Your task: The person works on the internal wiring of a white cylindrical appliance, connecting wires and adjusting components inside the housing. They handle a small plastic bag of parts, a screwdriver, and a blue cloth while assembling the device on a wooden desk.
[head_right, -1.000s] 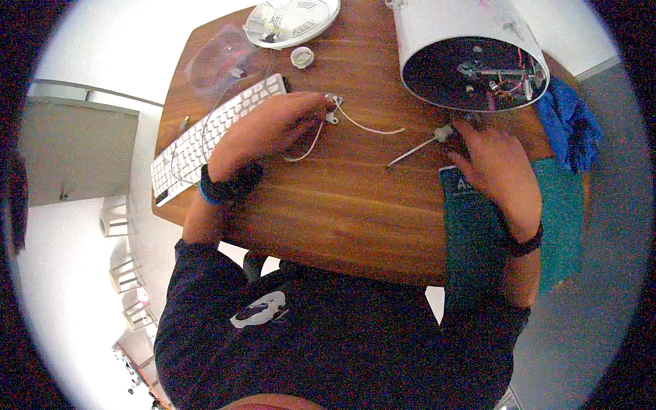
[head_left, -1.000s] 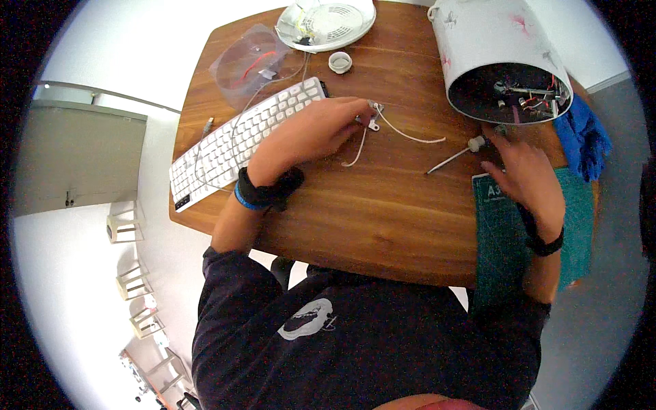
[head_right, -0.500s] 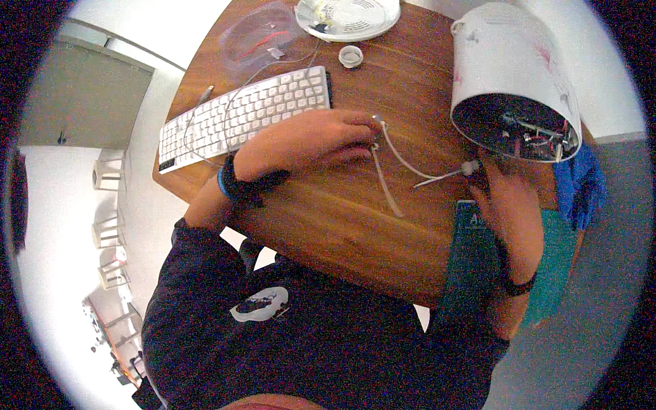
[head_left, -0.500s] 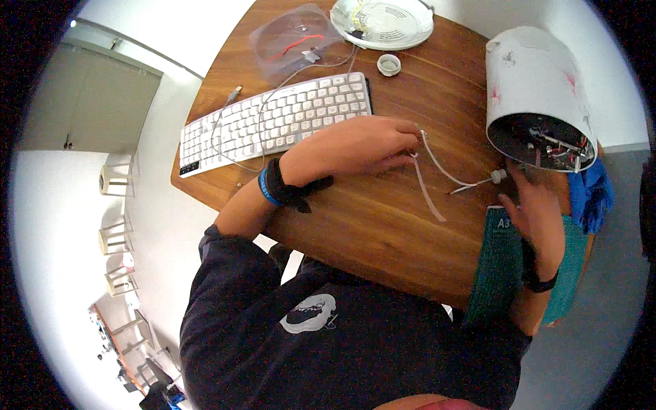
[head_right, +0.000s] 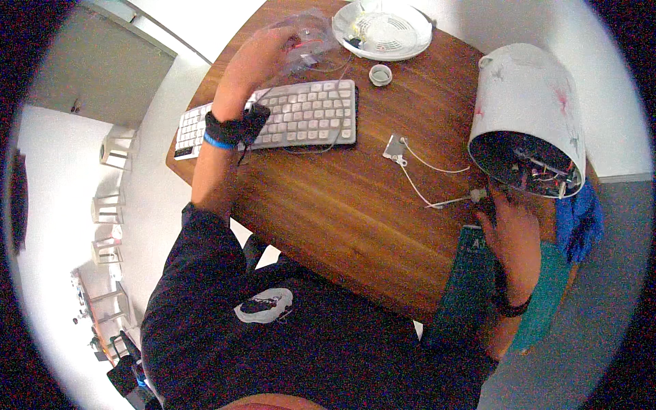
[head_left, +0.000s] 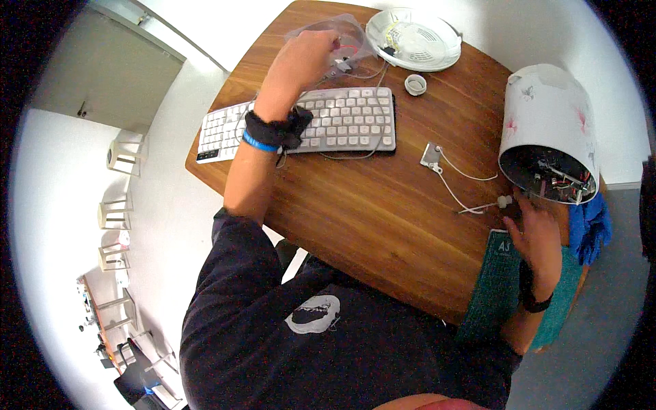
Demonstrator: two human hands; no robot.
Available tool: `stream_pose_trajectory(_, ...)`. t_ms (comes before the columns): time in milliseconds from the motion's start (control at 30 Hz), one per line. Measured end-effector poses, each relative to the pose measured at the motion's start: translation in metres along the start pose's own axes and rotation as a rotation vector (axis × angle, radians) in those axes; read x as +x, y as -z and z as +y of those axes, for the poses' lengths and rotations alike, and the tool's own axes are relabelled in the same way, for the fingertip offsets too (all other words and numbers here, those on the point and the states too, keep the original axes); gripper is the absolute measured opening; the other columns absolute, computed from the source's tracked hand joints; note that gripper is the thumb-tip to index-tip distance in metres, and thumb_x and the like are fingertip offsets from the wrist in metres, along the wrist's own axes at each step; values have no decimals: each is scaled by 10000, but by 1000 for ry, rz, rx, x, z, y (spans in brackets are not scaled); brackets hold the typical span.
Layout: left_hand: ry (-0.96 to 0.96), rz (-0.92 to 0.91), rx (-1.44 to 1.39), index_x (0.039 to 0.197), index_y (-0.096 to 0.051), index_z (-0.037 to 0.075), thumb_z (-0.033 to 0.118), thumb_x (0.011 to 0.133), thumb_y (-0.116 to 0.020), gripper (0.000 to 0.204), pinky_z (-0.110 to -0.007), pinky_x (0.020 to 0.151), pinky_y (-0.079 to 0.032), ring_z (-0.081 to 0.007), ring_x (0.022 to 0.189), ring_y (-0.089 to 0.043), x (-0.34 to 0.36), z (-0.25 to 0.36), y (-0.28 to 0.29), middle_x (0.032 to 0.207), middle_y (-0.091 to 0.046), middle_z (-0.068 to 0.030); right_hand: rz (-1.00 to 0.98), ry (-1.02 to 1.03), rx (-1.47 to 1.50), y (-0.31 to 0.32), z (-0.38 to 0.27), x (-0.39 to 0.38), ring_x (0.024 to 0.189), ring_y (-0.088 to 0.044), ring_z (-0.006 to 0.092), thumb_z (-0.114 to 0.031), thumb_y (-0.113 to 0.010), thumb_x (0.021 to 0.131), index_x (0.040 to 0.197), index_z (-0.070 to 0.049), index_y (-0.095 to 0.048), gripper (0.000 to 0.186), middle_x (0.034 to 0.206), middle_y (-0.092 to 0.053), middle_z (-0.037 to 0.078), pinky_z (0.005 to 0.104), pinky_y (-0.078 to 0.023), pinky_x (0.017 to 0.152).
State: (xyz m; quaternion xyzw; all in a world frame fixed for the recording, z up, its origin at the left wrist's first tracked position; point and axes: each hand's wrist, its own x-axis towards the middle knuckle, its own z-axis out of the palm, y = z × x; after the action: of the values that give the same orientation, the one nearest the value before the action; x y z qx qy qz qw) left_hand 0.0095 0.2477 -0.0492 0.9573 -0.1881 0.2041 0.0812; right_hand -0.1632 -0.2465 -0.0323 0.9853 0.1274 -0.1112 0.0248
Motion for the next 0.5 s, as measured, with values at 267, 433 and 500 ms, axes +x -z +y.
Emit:
stream_pose_trajectory(267, -5, -525, -74, 1244, -722, 97, 253, 1057, -515, 320, -524, 963, -542, -431, 1143, -677, 19, -28, -27, 1200, -726, -222, -62, -33, 26, 12, -5, -1, 1059, -700, 456, -282, -728, 947, 1468, -118, -573, 567, 1273, -689, 270, 560, -572, 924)
stream_pose_trajectory(433, -37, -553, -40, 1197, -721, 52, 256, 1039, -503, 338, -526, 942, -538, -447, 1103, -684, 24, -28, -25, 1176, -724, -238, 24, 10, 46, 8, -1, -4, 1058, -704, 460, -273, -728, 946, 1440, -110, -604, 535, 1288, -685, 266, 555, -575, 929)
stream_pose_trajectory(500, -53, -593, -76, 1254, -671, 31, 269, 1069, -508, 343, -533, 925, -539, -460, 1066, -685, 26, -31, -27, 1150, -716, -253, 42, 12, 55, 4, 2, -2, 1065, -703, 463, -269, -732, 943, 1426, -108, -617, 522, 1300, -681, 262, 553, -575, 930)
